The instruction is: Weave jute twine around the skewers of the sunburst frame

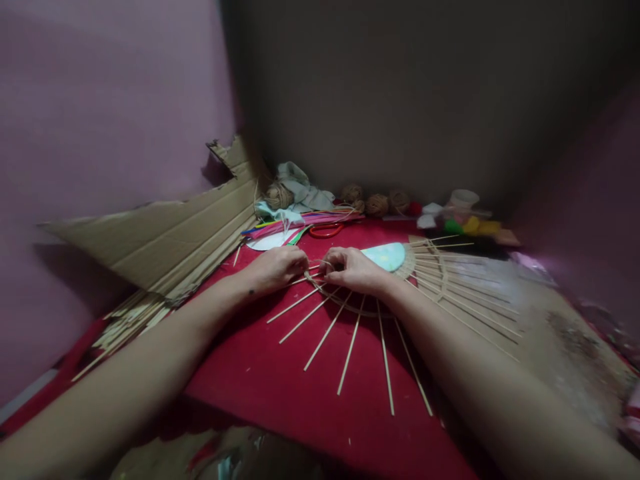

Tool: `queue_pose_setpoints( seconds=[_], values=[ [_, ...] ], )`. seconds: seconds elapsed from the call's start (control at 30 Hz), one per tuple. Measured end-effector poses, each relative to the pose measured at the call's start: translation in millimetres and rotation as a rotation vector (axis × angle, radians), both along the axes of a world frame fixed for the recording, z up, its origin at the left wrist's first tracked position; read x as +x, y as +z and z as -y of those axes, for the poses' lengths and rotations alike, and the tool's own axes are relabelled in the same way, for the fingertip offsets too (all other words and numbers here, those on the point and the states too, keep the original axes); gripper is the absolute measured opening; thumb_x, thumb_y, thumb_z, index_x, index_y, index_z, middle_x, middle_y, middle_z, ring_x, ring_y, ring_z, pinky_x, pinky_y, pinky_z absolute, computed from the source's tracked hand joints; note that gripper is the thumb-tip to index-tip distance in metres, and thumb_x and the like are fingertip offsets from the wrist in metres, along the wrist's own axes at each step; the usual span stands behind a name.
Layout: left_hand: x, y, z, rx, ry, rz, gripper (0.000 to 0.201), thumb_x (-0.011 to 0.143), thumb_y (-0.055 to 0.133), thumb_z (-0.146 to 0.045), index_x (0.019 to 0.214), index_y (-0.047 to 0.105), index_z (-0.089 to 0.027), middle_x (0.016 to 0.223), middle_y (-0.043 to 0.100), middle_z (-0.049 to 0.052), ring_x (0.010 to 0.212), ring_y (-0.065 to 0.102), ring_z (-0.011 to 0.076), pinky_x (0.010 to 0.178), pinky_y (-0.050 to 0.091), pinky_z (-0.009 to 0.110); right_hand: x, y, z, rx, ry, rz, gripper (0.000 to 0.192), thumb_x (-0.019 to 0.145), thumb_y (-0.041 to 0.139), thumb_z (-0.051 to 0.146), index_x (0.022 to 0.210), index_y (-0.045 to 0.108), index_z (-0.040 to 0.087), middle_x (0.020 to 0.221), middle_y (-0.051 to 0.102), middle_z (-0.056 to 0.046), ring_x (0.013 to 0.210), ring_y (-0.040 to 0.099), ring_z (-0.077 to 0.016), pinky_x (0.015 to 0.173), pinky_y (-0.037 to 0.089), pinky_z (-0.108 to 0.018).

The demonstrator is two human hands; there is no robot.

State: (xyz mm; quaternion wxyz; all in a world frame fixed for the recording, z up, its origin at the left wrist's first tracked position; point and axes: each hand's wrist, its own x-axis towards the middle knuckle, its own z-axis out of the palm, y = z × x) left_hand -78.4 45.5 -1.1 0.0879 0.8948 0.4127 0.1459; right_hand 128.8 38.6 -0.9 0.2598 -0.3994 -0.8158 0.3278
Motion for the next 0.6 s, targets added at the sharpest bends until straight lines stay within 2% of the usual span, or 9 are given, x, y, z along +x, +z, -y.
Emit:
queue_pose_setpoints(
  seconds=[0.17,0.3,0.6],
  values=[
    [2,12.0,9,-0.105,-0.013,0.115,0.015,0.081,0.057,-0.027,0.084,0.066,-0.015,0.078,0.064,0.003,0.072,0.055,0.0132,0.067,0.041,0.024,6,6.1,-1,0.057,0.098,0.085,0.010,0.068,0.063,0.010,0.062,0.058,0.016,0.083,0.060,-0.001,0.073,0.054,-0.0123,0.066,0.039,-0.024],
    [7,9.6,12,-0.171,-0.071,0.135,0.014,0.079,0.059,-0.028,0.079,0.066,-0.015,0.076,0.063,0.002,0.071,0.054,0.0122,0.068,0.041,0.024,7,7.1,-1,0.063,0.130,0.108,0.011,0.068,0.064,0.011,0.060,0.057,0.016,0.083,0.060,-0.001,0.073,0.054,-0.0125,0.064,0.038,-0.024],
    [11,2.6,11,-0.129,-0.097,0.136,0.013,0.081,0.055,-0.022,0.072,0.061,-0.016,0.071,0.059,0.000,0.068,0.052,0.0109,0.067,0.039,0.023,14,19.3,18,0.027,0.038,0.132,0.009,0.070,0.063,0.014,0.062,0.059,0.017,0.054,0.050,0.005,0.053,0.043,-0.0091,0.051,0.031,-0.024]
  ],
)
